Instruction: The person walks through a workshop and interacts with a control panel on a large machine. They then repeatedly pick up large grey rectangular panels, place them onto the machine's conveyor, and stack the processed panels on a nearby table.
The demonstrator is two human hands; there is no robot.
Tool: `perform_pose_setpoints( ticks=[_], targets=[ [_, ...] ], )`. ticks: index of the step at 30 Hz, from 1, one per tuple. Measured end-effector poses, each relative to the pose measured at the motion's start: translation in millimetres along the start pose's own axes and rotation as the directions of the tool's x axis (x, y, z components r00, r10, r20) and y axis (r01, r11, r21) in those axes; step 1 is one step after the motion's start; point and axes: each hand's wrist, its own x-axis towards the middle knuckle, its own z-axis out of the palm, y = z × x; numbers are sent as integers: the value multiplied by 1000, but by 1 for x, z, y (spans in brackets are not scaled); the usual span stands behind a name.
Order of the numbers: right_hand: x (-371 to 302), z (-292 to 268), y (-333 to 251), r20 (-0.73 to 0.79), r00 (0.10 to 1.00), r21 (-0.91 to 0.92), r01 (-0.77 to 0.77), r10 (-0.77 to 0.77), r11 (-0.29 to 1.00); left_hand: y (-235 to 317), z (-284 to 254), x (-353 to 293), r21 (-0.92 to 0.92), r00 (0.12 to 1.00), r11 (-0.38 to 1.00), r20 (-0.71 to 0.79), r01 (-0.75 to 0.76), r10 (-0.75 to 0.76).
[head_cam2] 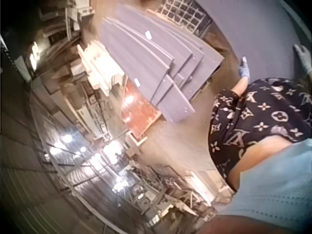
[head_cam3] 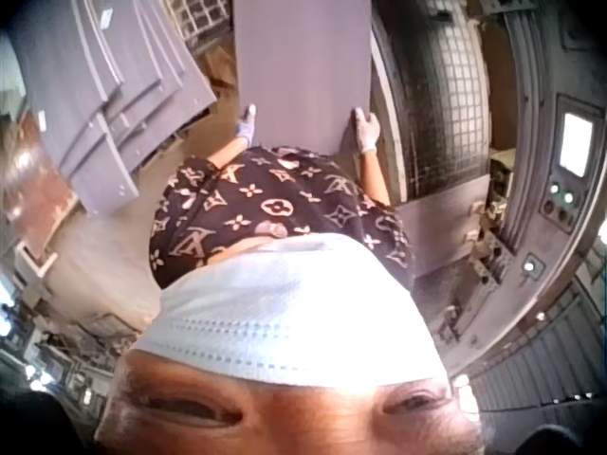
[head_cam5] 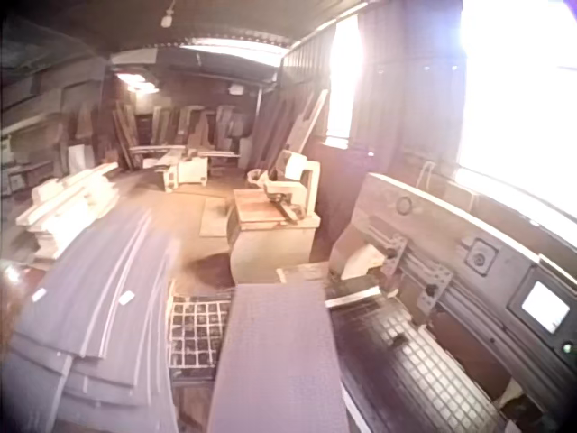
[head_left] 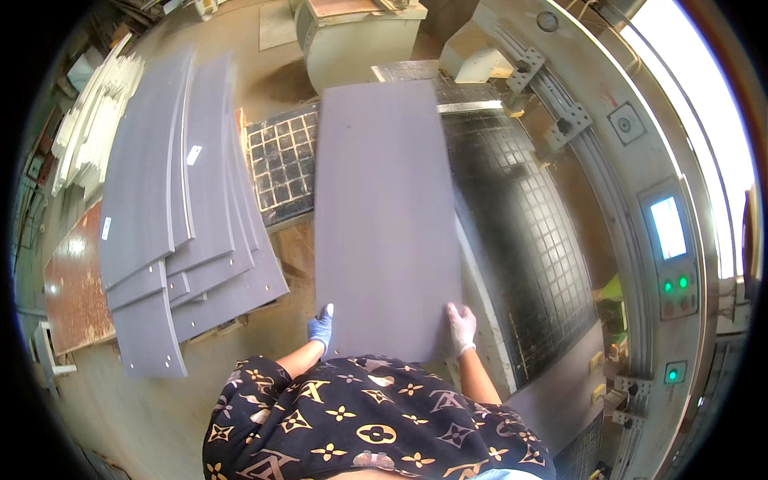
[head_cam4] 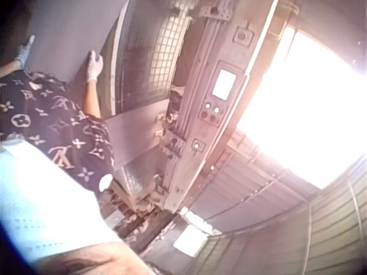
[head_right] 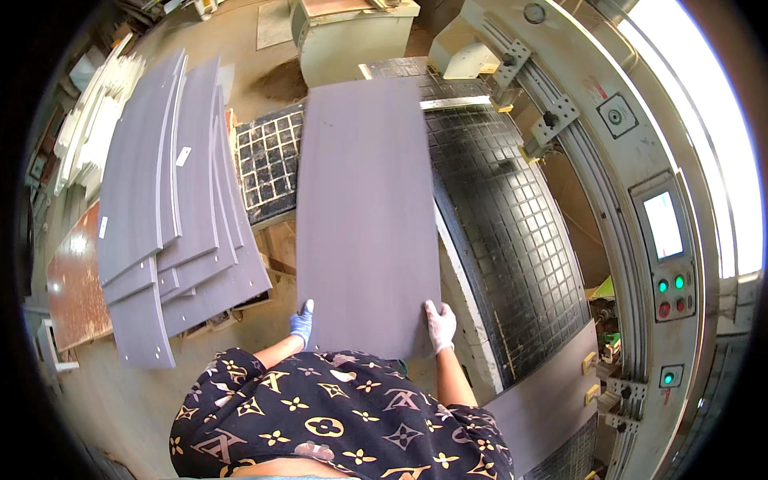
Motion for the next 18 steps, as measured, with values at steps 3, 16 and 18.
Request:
perform_pose_setpoints(
  ticks=[3,16,18],
  targets=[
    [-23,18,70,-198,969,146,-119,147,982,61,-4,11,268,956,962,264,53,-127],
    [-42,96,-41,295,896,520,-442,332,731,255,24,170,657,839,522,430,-544,333],
    [-23,116,-60,428,867,626,-489,256,608,280,28,171,566,760,532,311,-630,571]
  ],
)
